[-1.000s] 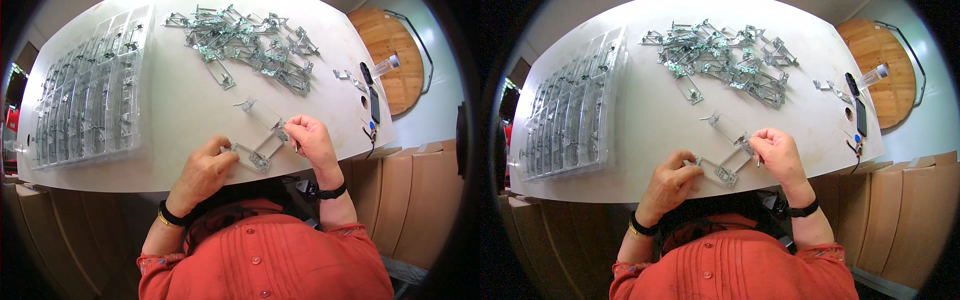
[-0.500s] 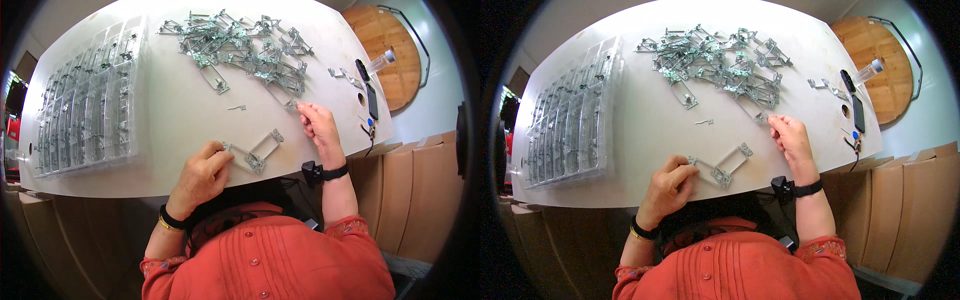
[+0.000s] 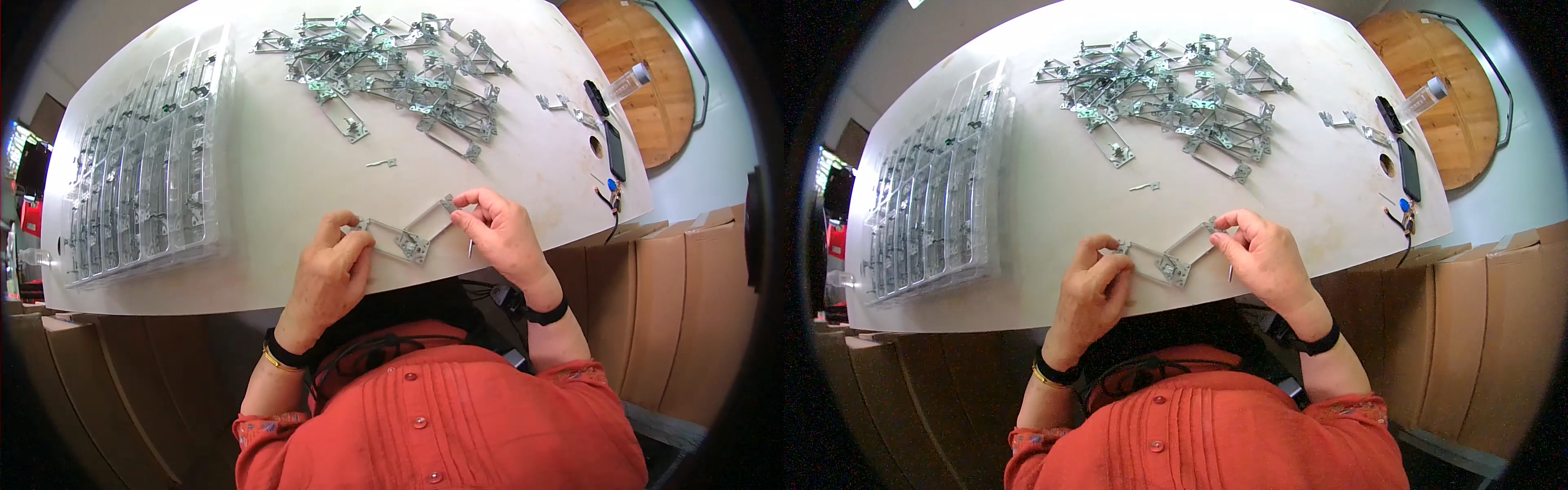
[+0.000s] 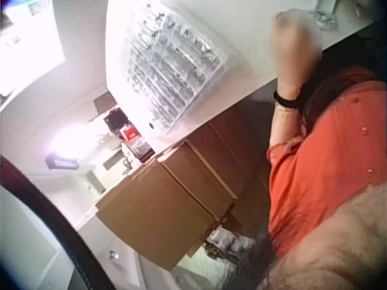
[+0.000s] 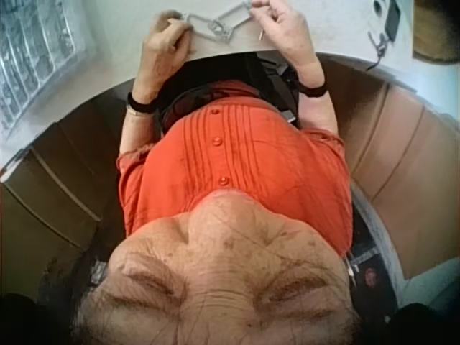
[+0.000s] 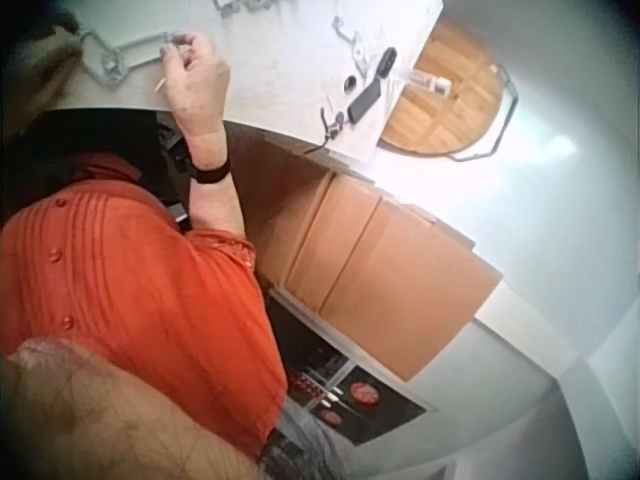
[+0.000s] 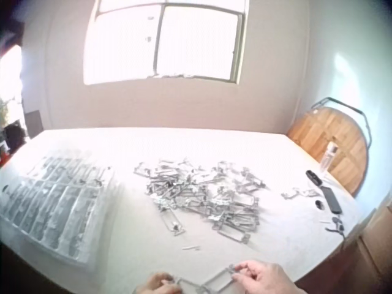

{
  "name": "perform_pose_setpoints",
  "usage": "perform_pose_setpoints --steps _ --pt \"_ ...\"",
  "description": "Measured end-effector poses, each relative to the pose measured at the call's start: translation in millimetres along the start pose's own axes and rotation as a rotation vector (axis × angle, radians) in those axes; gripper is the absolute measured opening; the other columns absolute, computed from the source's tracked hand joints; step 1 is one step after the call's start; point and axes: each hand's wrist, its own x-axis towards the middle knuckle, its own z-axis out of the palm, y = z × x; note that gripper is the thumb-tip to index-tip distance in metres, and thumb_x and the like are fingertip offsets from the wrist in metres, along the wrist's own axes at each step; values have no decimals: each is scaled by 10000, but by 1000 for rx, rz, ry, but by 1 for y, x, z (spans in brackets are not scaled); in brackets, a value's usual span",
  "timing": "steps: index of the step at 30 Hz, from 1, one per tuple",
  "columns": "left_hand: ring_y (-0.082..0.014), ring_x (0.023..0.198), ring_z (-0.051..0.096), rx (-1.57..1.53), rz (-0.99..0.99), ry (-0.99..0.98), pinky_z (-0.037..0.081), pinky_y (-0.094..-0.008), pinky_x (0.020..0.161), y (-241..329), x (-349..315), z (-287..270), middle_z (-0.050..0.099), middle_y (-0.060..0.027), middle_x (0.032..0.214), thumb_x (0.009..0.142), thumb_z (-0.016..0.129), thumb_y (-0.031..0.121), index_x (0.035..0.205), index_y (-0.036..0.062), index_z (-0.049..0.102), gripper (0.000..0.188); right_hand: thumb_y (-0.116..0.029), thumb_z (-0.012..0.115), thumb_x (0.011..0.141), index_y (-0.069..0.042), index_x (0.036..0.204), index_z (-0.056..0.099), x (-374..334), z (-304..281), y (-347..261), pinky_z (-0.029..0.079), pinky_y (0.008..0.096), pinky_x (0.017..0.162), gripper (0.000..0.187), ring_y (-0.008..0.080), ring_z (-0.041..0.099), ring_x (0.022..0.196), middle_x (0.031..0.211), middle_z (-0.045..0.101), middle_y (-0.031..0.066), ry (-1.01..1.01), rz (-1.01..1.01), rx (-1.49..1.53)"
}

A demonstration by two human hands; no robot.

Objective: The person assembles small metal hardware components by hand at a white table. They pick up individual metal frames and pins, insert the pins into the frames, and place the assembled units into a clear plastic organizer tray. The process is repeated for multiple units throughout the clip.

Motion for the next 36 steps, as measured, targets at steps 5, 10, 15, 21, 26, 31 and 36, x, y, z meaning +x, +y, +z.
perform_pose_setpoints --steps 5,10,15,21,26,31,36 --pt "-350 919 715 0 -51 -48 590 -411 781 11 5 -2 671 -208 1303 894 717 -65 1193 21 695 311 -181 753 1000 -27 1051 700 -3 9 2 517 390 604 171 239 670 612 723 690 112 48 -51 -93" --pt "-403 1046 716 171 50 -190 595 -454 898 14 14 -8 653 -191 1359 903 748 -13 1352 38 656 461 -176 734 1004 -35 1004 675 -1 11 1 555 439 655 152 339 735 710 790 735 152 109 -74 -185" --pt "-399 1063 717 251 34 -252 601 -459 910 18 15 -9 659 -173 1305 910 758 14 1332 28 663 433 -182 733 1005 -42 987 674 0 14 6 558 444 650 153 347 738 702 795 740 160 145 -98 -127" --pt "-388 1082 712 266 65 -283 605 -445 899 24 17 -10 655 -173 1287 913 762 32 1305 16 669 404 -182 730 1007 -36 976 671 3 13 5 558 440 638 161 350 734 683 763 730 165 161 -110 -136" --pt "-369 1088 712 308 136 -262 608 -431 893 23 19 -9 657 -161 1280 904 773 42 1309 27 676 416 -176 726 1015 -26 960 661 6 12 3 551 418 612 172 336 732 657 739 724 159 197 -139 -121" --pt "-354 1085 716 297 143 -258 609 -428 891 23 20 -11 661 -147 1290 894 788 48 1321 40 681 441 -161 739 1013 -25 955 656 3 11 -7 540 382 584 169 268 720 608 705 712 132 208 -109 -77" --pt "-340 1088 715 280 146 -274 606 -428 895 26 20 -13 661 -137 1286 895 790 51 1321 49 683 440 -151 737 1018 -28 958 650 2 13 -10 539 360 577 162 235 716 597 695 707 118 214 -137 -81"
